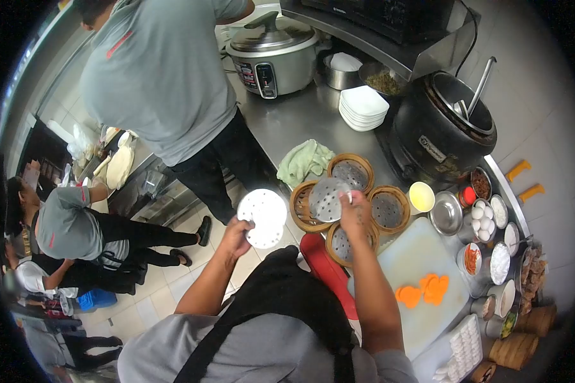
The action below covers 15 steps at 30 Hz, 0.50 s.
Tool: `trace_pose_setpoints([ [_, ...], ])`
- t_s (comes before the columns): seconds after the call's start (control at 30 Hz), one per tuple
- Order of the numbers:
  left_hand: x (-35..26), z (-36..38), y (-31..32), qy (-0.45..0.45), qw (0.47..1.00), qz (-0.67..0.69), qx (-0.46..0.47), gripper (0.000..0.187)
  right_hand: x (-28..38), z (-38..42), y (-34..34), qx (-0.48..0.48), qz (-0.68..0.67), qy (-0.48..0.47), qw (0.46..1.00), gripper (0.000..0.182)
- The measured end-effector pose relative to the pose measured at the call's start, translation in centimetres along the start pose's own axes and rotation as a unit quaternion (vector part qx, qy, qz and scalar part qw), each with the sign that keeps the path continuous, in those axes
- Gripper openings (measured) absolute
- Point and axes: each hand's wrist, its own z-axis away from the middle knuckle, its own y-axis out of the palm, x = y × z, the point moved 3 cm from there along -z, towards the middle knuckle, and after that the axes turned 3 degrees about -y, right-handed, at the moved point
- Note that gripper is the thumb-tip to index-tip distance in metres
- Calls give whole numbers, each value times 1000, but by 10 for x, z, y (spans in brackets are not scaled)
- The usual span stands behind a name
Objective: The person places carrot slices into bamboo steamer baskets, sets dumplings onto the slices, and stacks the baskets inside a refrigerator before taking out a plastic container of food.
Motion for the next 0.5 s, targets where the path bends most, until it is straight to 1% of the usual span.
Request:
trace_pose_setpoints([
  [0.03,-10,-5,-4,13,1000,-20,-18,58,-1,2,5,55,103,18,993,26],
  [0.07,-16,-16,-4,12,1000,-23,-12,58,5,7,8,51,198,-54,977,29],
  [0.1,-26,-30,-3,58,996,-46,-43,57,24,14,13,41,292,-126,947,33],
  [0.13,-36,-46,1,103,990,-68,-71,57,31,17,17,29,292,-129,947,33],
  [0.17,-45,-65,10,104,990,-70,-57,57,38,19,21,5,319,-151,936,37],
  [0.2,-53,-85,20,100,989,-87,-64,54,42,19,21,-20,346,-171,922,41],
  [0.23,-60,-107,29,94,987,-105,-71,51,42,18,17,-34,347,-172,921,41],
  [0.27,-65,-138,36,105,985,-126,-61,49,41,16,18,-11,324,-192,926,43],
  [0.3,-71,-165,52,113,983,-133,-51,52,40,15,19,13,302,-212,929,44],
  [0.37,-87,-219,93,93,978,-158,-95,50,35,15,10,5,259,-191,947,46],
  [0.43,-107,-266,145,124,965,-217,-76,60,20,23,-3,-22,213,-142,966,41],
  [0.47,-116,-294,160,119,966,-218,-66,60,26,25,-12,-26,239,-117,964,39],
  [0.5,-122,-319,175,108,965,-237,-33,64,39,31,-22,-27,263,-91,960,38],
])
